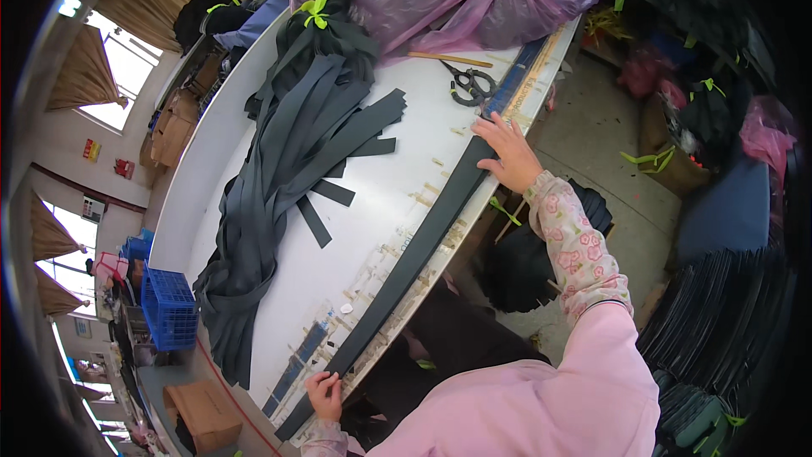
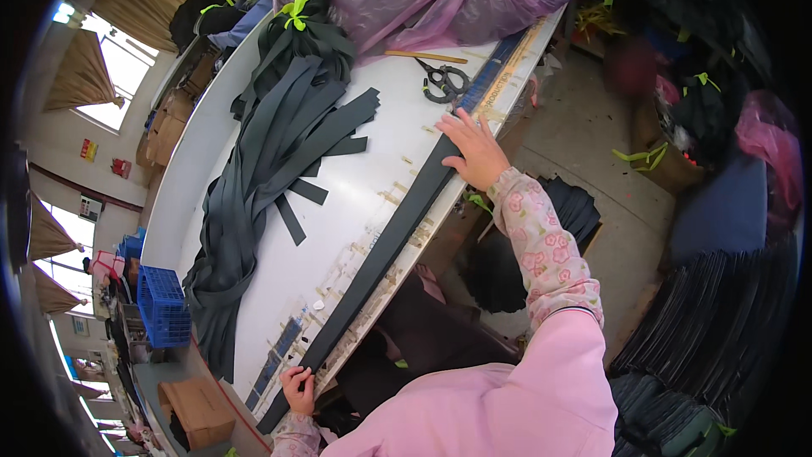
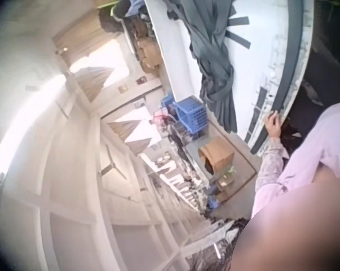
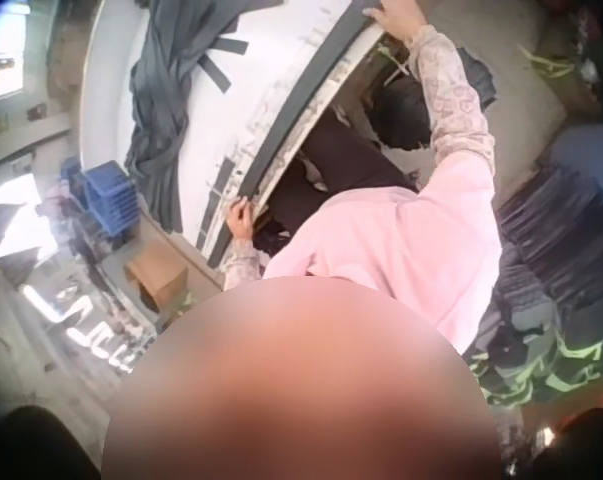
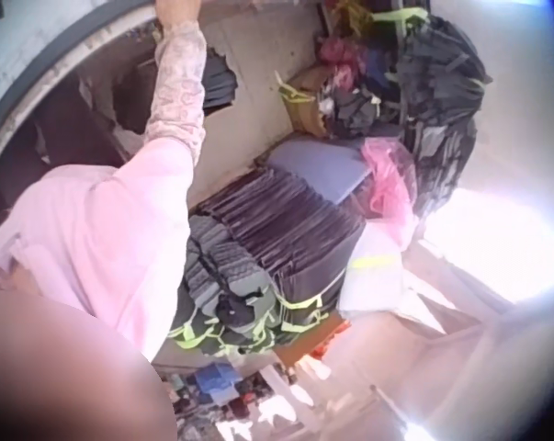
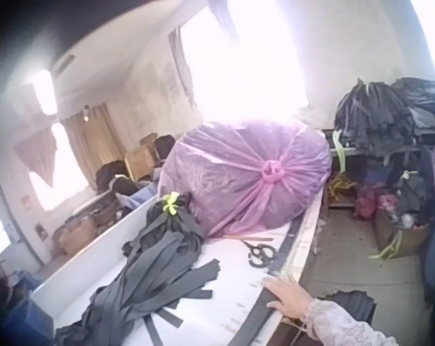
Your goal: The recorder is seen picking up multiple black straps and aligning them together.
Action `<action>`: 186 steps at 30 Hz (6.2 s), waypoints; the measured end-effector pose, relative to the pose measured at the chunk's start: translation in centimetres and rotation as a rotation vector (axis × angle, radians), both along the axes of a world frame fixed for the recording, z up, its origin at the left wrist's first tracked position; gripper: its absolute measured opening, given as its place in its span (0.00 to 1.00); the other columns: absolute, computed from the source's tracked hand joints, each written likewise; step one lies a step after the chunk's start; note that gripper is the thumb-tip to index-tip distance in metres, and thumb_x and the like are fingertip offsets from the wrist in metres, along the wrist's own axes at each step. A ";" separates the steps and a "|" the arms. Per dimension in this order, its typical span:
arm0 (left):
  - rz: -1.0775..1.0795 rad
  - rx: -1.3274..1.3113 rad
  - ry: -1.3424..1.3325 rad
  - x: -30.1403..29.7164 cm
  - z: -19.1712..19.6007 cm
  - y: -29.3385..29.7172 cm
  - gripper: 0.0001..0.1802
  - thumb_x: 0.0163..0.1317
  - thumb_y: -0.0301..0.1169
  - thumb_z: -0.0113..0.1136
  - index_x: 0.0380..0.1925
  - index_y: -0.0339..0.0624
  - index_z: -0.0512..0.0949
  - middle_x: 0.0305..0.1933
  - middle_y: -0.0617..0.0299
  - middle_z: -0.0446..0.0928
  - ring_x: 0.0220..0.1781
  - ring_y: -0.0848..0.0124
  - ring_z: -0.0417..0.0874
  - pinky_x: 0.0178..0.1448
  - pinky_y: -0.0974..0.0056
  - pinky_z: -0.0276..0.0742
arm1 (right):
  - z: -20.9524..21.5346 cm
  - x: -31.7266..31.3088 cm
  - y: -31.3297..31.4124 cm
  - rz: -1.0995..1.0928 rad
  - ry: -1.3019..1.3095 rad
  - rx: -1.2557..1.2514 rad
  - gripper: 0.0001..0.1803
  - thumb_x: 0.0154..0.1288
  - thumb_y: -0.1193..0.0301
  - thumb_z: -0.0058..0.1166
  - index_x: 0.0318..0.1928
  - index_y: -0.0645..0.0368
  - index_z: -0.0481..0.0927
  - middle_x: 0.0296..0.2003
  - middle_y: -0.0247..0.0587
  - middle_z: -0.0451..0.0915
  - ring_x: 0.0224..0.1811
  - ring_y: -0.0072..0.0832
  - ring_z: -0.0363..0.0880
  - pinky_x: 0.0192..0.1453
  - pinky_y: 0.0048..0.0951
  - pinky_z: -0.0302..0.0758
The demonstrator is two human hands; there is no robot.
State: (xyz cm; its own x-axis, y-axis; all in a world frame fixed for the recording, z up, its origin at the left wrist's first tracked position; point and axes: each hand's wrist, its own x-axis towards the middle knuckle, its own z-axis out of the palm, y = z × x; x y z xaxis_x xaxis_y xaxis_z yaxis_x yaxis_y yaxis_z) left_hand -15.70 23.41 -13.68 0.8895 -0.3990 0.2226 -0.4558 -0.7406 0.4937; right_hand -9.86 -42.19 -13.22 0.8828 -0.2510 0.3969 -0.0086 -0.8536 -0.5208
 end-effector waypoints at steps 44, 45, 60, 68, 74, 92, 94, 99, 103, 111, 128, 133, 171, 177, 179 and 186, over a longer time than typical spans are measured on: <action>-0.110 0.093 -0.017 0.2 1.5 -0.6 0.11 0.55 0.22 0.70 0.39 0.46 0.88 0.44 0.56 0.80 0.48 0.56 0.78 0.52 0.57 0.74 | -4.3 2.1 6.5 -0.013 0.043 -0.046 0.26 0.72 0.53 0.55 0.63 0.52 0.78 0.68 0.43 0.72 0.78 0.43 0.56 0.82 0.49 0.46; -0.101 0.083 -0.040 0.0 1.4 -0.3 0.10 0.55 0.22 0.71 0.38 0.46 0.88 0.44 0.56 0.80 0.47 0.56 0.78 0.52 0.57 0.74 | -3.8 2.5 7.8 -0.022 -0.013 -0.052 0.24 0.70 0.57 0.57 0.62 0.52 0.78 0.66 0.44 0.73 0.77 0.44 0.57 0.81 0.50 0.48; -0.020 -0.257 -0.011 0.2 -0.6 0.4 0.11 0.54 0.23 0.70 0.38 0.48 0.88 0.44 0.63 0.80 0.47 0.60 0.76 0.54 0.58 0.73 | 1.3 7.1 37.9 0.586 0.653 -0.060 0.18 0.56 0.68 0.69 0.46 0.59 0.81 0.38 0.46 0.83 0.44 0.42 0.83 0.50 0.38 0.79; -0.041 -0.356 -0.001 0.6 -1.5 0.7 0.12 0.50 0.23 0.70 0.37 0.45 0.84 0.44 0.61 0.81 0.48 0.58 0.78 0.55 0.57 0.74 | -0.2 7.1 36.1 0.540 0.702 -0.052 0.17 0.54 0.69 0.72 0.38 0.61 0.77 0.35 0.47 0.82 0.38 0.41 0.82 0.44 0.39 0.78; -0.047 -0.348 -0.034 0.6 -1.6 0.8 0.09 0.52 0.25 0.68 0.33 0.44 0.81 0.45 0.63 0.80 0.52 0.58 0.78 0.59 0.55 0.71 | 2.7 1.1 41.1 0.801 0.614 0.740 0.11 0.63 0.77 0.63 0.38 0.61 0.71 0.24 0.36 0.75 0.26 0.24 0.74 0.32 0.26 0.72; -0.010 -0.259 -0.159 0.5 -2.2 0.2 0.06 0.53 0.28 0.68 0.29 0.47 0.79 0.47 0.68 0.82 0.47 0.62 0.79 0.55 0.56 0.73 | 1.9 -3.1 45.9 0.767 0.529 0.278 0.06 0.64 0.72 0.60 0.40 0.59 0.79 0.26 0.48 0.83 0.30 0.45 0.85 0.35 0.41 0.80; -0.009 -0.259 -0.164 0.5 -2.2 0.3 0.06 0.53 0.28 0.68 0.29 0.47 0.79 0.47 0.68 0.82 0.47 0.62 0.79 0.55 0.56 0.73 | 1.8 -3.2 46.1 0.761 0.516 0.280 0.06 0.65 0.72 0.60 0.40 0.59 0.79 0.28 0.49 0.84 0.31 0.46 0.86 0.36 0.41 0.80; -0.012 -0.255 -0.159 0.5 -2.0 0.2 0.06 0.53 0.28 0.68 0.29 0.47 0.79 0.47 0.67 0.82 0.47 0.61 0.79 0.54 0.56 0.73 | 1.6 -3.4 46.2 0.762 0.465 0.278 0.06 0.65 0.72 0.60 0.39 0.60 0.80 0.30 0.50 0.85 0.33 0.47 0.86 0.38 0.42 0.81; -0.011 -0.267 -0.153 0.6 -2.0 0.1 0.06 0.52 0.28 0.68 0.29 0.47 0.79 0.47 0.67 0.82 0.48 0.61 0.79 0.55 0.56 0.73 | 1.7 -3.1 45.3 0.821 0.496 0.205 0.06 0.65 0.72 0.60 0.39 0.61 0.80 0.29 0.50 0.85 0.32 0.45 0.87 0.37 0.40 0.81; -0.068 -0.239 -0.076 1.1 -0.7 -0.1 0.06 0.54 0.29 0.70 0.30 0.45 0.81 0.46 0.64 0.82 0.47 0.59 0.79 0.54 0.56 0.73 | 3.3 0.0 30.4 0.424 0.531 0.555 0.06 0.66 0.75 0.60 0.39 0.64 0.80 0.23 0.32 0.78 0.25 0.15 0.73 0.30 0.22 0.71; -0.087 -0.209 -0.006 1.5 -0.2 -0.3 0.09 0.49 0.23 0.74 0.30 0.40 0.82 0.44 0.58 0.83 0.47 0.57 0.79 0.51 0.57 0.75 | 2.5 -1.6 27.2 0.565 0.458 0.410 0.05 0.63 0.74 0.59 0.36 0.62 0.80 0.23 0.44 0.81 0.25 0.37 0.81 0.33 0.35 0.76; -0.076 -0.215 -0.011 1.6 -0.1 -0.4 0.09 0.49 0.23 0.74 0.30 0.40 0.82 0.44 0.57 0.83 0.45 0.56 0.79 0.50 0.57 0.75 | 2.3 -1.5 27.2 0.607 0.392 0.304 0.05 0.62 0.74 0.59 0.36 0.63 0.79 0.23 0.45 0.80 0.26 0.38 0.79 0.33 0.36 0.75; 0.068 -0.345 0.008 1.0 -2.0 0.8 0.08 0.64 0.20 0.59 0.42 0.39 0.77 0.41 0.53 0.79 0.41 0.58 0.78 0.47 0.60 0.74 | 3.0 1.0 38.4 0.705 0.307 0.409 0.14 0.63 0.71 0.60 0.49 0.59 0.81 0.32 0.52 0.85 0.36 0.49 0.85 0.44 0.49 0.79; -0.020 -0.302 -0.024 2.5 0.1 -1.1 0.09 0.56 0.25 0.65 0.37 0.42 0.80 0.36 0.55 0.79 0.42 0.51 0.78 0.49 0.54 0.73 | 2.3 -1.4 39.5 0.712 0.505 0.801 0.05 0.65 0.74 0.62 0.41 0.60 0.84 0.28 0.43 0.85 0.28 0.29 0.83 0.35 0.28 0.78; -0.017 -0.304 -0.001 2.5 -0.6 -1.1 0.10 0.55 0.26 0.67 0.37 0.43 0.79 0.37 0.55 0.79 0.42 0.52 0.78 0.50 0.54 0.74 | 1.8 -1.4 39.8 0.730 0.604 0.905 0.05 0.65 0.75 0.63 0.40 0.61 0.84 0.27 0.41 0.84 0.27 0.25 0.82 0.34 0.25 0.77; -0.004 -0.319 0.051 1.4 -0.9 0.1 0.13 0.54 0.26 0.67 0.40 0.44 0.77 0.40 0.58 0.78 0.46 0.55 0.76 0.52 0.55 0.74 | 2.1 -2.4 44.0 0.820 0.529 0.480 0.08 0.65 0.74 0.62 0.43 0.63 0.82 0.26 0.44 0.82 0.26 0.30 0.81 0.34 0.30 0.77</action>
